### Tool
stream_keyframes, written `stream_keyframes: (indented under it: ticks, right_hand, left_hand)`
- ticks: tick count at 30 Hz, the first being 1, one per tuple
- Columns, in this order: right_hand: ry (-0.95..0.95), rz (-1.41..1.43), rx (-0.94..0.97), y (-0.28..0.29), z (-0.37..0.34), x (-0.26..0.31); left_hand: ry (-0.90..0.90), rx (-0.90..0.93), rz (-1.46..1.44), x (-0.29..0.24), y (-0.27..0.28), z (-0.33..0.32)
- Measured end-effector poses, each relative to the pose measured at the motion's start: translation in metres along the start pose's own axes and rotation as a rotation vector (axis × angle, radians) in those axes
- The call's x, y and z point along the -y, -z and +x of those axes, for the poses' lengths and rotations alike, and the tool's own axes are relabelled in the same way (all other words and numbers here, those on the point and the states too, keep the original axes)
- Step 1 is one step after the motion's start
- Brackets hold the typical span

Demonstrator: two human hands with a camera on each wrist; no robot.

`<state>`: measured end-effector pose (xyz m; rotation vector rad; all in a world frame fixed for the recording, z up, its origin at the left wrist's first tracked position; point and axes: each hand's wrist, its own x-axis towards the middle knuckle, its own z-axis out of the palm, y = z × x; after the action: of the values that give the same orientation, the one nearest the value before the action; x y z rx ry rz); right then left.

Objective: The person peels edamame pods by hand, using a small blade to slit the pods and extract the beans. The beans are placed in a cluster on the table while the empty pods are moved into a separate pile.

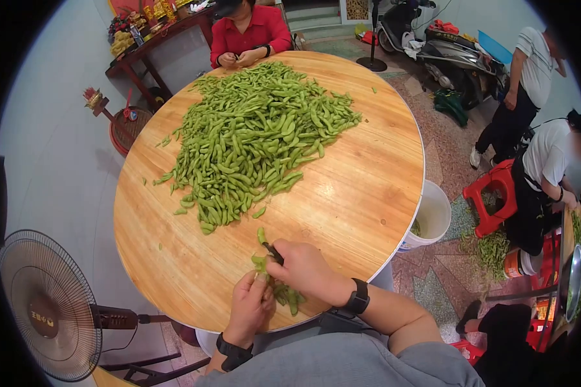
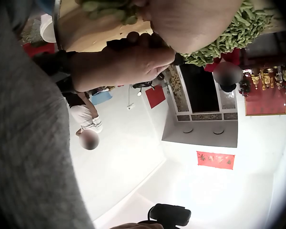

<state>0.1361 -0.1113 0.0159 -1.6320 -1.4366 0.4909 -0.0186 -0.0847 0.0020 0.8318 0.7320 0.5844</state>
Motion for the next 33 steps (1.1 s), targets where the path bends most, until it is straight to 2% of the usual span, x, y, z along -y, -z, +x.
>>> stream_keyframes:
  ticks: [4,6,7,9,13,15,16,18,19,20,22,23,24,26,30,32,33]
  right_hand:
    - [0.075,-0.142,-0.027,0.002,0.005,-0.008]
    - [0.184,-0.091,-0.14,0.01,0.007,-0.002]
    - [0.188,-0.093,-0.135,0.014,0.004,0.007]
    - [0.316,0.03,0.076,0.017,-0.007,0.028]
    - [0.371,-0.048,0.125,0.007,-0.013,0.026]
    - [0.067,0.003,0.13,0.013,-0.01,0.027]
    - [0.067,0.002,0.135,0.012,-0.009,0.022]
    - [-0.307,0.115,0.23,0.008,-0.003,0.01]
    - [-0.439,0.356,0.35,0.017,0.0,0.018]
    - [-0.439,0.353,0.361,0.016,-0.001,0.016]
    - [-0.674,0.918,0.431,0.014,-0.005,0.002]
    - [-0.653,0.803,0.438,0.013,-0.005,-0.005]
    - [-0.655,0.802,0.446,0.013,-0.006,0.0]
    - [-0.514,0.511,0.325,0.017,-0.007,0.013]
    - [-0.596,0.524,0.377,0.015,-0.006,0.015]
    - [-0.247,0.482,0.094,0.007,-0.013,0.012]
    - [-0.249,0.482,0.1,0.007,-0.015,0.013]
  left_hand:
    - [0.039,0.032,0.136,-0.001,0.0,-0.002]
    - [0.144,-0.048,-0.013,-0.005,-0.002,-0.002]
    - [0.139,-0.05,-0.018,-0.007,-0.002,0.0]
    - [0.162,-0.147,-0.259,-0.01,0.0,0.004]
    - [0.288,-0.195,-0.456,-0.014,-0.002,0.005]
    - [0.299,-0.01,-0.437,-0.012,0.003,0.002]
    - [0.299,-0.013,-0.441,-0.012,0.001,0.001]
    - [0.189,0.019,-0.217,-0.011,-0.004,-0.003]
    - [0.199,0.034,-0.159,-0.008,-0.003,-0.004]
    - [0.197,0.027,-0.168,-0.01,-0.004,-0.005]
    - [0.247,0.018,-0.124,-0.015,-0.007,-0.005]
    - [0.243,0.01,-0.132,-0.015,-0.007,-0.005]
    - [0.214,0.0,-0.143,-0.014,-0.006,-0.005]
    - [0.187,-0.011,-0.16,-0.015,-0.007,-0.005]
    - [0.148,-0.013,-0.098,-0.017,-0.007,-0.007]
    - [0.137,-0.04,-0.105,-0.012,-0.003,-0.007]
    - [0.094,-0.077,-0.087,-0.01,0.0,-0.006]
